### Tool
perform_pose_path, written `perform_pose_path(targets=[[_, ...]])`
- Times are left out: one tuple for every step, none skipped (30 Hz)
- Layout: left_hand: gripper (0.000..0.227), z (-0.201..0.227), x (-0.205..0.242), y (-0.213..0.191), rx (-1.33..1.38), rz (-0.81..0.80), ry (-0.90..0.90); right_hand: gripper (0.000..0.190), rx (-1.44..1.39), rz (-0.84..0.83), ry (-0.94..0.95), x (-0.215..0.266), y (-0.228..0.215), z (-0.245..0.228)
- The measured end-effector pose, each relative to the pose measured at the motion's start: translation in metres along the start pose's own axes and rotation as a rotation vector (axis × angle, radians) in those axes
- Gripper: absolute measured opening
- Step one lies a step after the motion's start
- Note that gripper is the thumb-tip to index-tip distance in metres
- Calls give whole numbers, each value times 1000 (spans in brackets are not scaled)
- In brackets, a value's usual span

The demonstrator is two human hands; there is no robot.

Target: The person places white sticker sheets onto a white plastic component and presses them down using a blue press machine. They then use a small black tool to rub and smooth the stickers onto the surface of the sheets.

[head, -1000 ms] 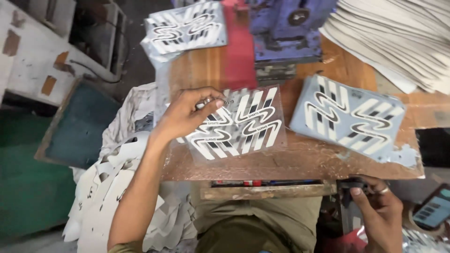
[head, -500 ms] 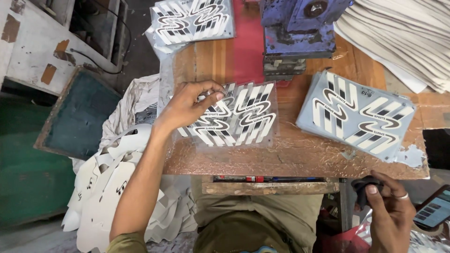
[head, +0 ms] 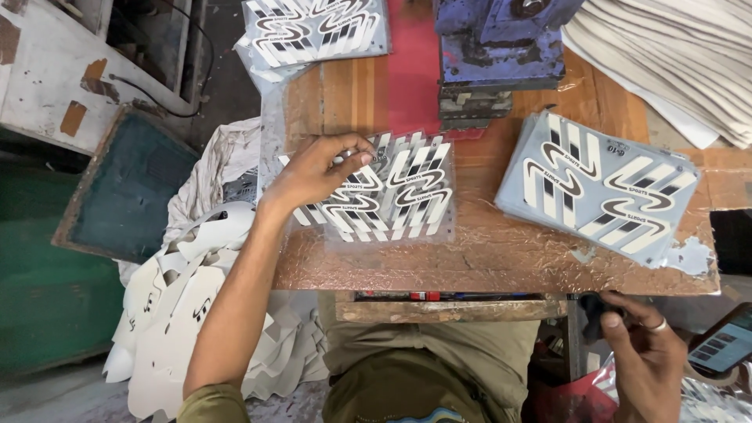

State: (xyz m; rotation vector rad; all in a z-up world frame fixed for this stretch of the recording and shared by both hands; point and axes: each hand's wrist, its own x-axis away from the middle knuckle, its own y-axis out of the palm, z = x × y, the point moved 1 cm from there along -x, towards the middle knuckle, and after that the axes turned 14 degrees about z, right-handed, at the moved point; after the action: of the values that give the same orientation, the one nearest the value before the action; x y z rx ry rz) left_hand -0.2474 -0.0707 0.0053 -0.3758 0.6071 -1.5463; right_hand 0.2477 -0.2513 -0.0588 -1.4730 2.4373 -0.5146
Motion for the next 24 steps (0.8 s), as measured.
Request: perform_pose_path(targets=[[25,-1,2,-1,1,-3,-1,30,2,1,2,1,3,-6],[25,-2,2,-1,-32,7,-3,37,-12,-10,90,3,4,-12],[24,-3,2,0,-65,17,-6,46,-26,-21,178,3,5,-18],[24,9,8,-2,-59,2,11,46,-26,2,182,3,4,-6],[28,21,12,-3,-196,107,95,47,11,-29,117,1,1,6],[33,35,9,1,-314,198,202,48,56,-30,60,6,-8,18],[33,53,12,12,-289,169,241,48,64,22,73,4,-1,-6],[40,71,12,25,-337,231,289,42,-49,10,101,5,3,-28],[49,89,14,37,-379,296,337,37,-162,0,120,3,6,-50],[49,104,6,58,-335,256,376,37,-143,65,137,6,2,-50],[54,120,0,77,-254,206,472,32,-104,99,116,8,-1,-52],[59,135,-4,90,-188,174,556,28,-72,109,85,4,1,-55],[59,140,-20,110,-158,153,581,28,-59,151,92,1,-1,-74],[58,144,-34,127,-113,157,639,27,99,219,-137,-5,0,-94],[58,148,-47,144,-68,161,697,26,262,280,-363,-11,3,-115],[58,148,-58,162,-60,158,705,26,268,290,-362,-18,3,-119],[58,147,-69,180,-130,161,706,26,311,334,-456,-24,3,-124],[58,145,-80,196,-205,165,702,27,351,369,-550,-32,5,-128],[58,141,-83,206,-203,163,703,27,352,371,-549,-41,12,-125],[48,134,-87,216,-255,109,620,25,357,374,-619,-49,19,-122],[40,128,-91,226,-306,54,537,23,361,377,-688,-58,27,-119],[40,127,-89,227,-307,50,540,23,361,380,-684,-55,31,-115],[40,127,-88,227,-276,57,538,23,412,383,-664,-52,36,-110],[41,126,-87,227,-243,69,531,24,463,380,-650,-50,41,-106]])
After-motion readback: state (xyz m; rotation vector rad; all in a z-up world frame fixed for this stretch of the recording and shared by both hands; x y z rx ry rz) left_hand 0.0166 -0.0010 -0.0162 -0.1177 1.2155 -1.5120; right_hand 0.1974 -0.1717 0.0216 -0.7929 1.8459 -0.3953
